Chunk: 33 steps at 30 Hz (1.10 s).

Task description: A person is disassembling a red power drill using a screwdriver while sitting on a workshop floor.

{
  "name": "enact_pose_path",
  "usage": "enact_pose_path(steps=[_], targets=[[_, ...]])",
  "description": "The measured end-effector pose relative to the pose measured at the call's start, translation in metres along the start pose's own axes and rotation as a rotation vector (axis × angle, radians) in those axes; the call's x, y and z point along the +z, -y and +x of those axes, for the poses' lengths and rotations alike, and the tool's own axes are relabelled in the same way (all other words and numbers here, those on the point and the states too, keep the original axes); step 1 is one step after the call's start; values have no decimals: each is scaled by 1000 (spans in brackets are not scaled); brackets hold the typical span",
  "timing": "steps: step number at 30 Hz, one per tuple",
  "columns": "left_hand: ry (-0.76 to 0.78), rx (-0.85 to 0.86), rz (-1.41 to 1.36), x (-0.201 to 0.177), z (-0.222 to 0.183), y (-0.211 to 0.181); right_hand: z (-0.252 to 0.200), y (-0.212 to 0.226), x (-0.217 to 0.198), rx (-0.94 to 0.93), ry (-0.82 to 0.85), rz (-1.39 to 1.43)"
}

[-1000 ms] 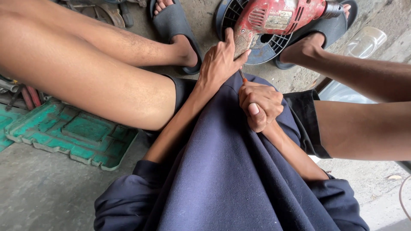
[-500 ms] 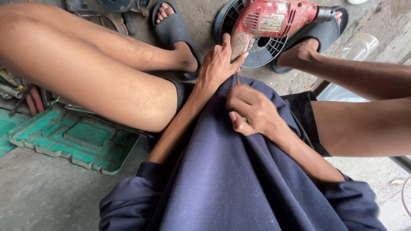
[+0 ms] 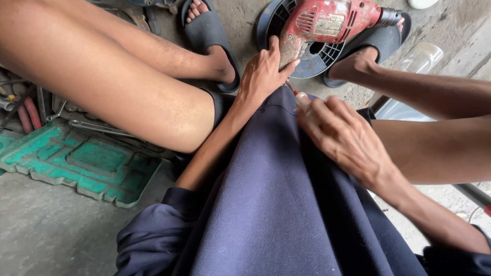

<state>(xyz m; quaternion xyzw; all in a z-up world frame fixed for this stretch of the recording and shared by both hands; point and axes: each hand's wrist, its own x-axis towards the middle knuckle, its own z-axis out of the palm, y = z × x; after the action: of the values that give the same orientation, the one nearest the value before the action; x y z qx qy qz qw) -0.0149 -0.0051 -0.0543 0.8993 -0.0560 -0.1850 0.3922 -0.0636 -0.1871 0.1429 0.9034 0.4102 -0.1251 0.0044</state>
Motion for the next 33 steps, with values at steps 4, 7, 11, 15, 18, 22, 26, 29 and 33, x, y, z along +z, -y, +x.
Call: enact_pose_path(steps=[4,7,11,15,18,22,26,29,33], targets=[[-49,30,31,2,3,1,9,-12,-8,-139,84,-63],[-126,-63,344,6,10,-8,14,-5,-8,136,47,119],[-134,-19,424,30,38,-1,10,-6,5,40,25,32],[-319,177,259,21,48,1,16,-9,4,58,-6,181],[-356,155,251,26,53,4,20,-11,3,83,-72,194],[-367,150,283,24,51,4,20,-8,-7,203,-104,330],[-444,145,249,25,47,7,16,-5,-10,199,-223,353],[-465,142,244,18,42,3,17,-6,12,281,-403,561],[-492,177,141,11,40,1,19,-13,48,248,-738,770]])
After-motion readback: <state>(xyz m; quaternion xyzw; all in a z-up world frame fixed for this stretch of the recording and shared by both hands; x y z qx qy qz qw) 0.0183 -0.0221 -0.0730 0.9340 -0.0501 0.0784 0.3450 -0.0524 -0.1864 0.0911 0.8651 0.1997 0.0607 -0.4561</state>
